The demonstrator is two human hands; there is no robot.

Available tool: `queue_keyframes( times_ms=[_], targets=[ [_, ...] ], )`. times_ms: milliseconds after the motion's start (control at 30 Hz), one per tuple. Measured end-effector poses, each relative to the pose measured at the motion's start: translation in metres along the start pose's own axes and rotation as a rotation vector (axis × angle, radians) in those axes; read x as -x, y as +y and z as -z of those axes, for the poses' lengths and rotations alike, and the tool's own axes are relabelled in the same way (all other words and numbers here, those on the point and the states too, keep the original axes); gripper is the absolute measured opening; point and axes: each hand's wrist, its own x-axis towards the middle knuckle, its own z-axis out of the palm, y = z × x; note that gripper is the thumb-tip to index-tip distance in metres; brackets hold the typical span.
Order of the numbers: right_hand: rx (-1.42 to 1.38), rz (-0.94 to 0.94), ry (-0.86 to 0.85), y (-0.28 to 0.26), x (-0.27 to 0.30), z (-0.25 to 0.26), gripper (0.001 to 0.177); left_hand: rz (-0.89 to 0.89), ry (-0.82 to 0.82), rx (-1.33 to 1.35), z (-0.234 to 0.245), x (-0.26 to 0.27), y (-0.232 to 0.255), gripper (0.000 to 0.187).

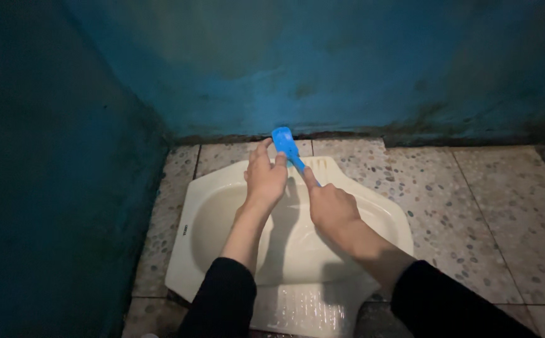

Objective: The person cleans a squat toilet using a long-handled blue brush, scrubbing the inner surfaces and the ribbed footrest areas while dipping the brush into a pink soapy tub.

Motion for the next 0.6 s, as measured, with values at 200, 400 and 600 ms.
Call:
queue_keyframes(
  times_ms=[200, 400, 600],
  targets=[
    [0.01, -0.037, -0.033, -0.014, 0.034, -0.007, 0.067, 0.002, 0.019, 0.031, 0.0, -0.008, -0.015, 0.056],
    [0.016, -0.009, 0.008, -0.022, 0.01, -0.02, 0.068, 0.051, 0.007, 0.026, 0.008, -0.007, -0.015, 0.057],
    [0.027, -0.028, -0.001, -0.03, -0.007, -0.016, 0.07, -0.101, 0.116, 0.003, 0.009, -0.012, -0.032, 0.052]
  ],
)
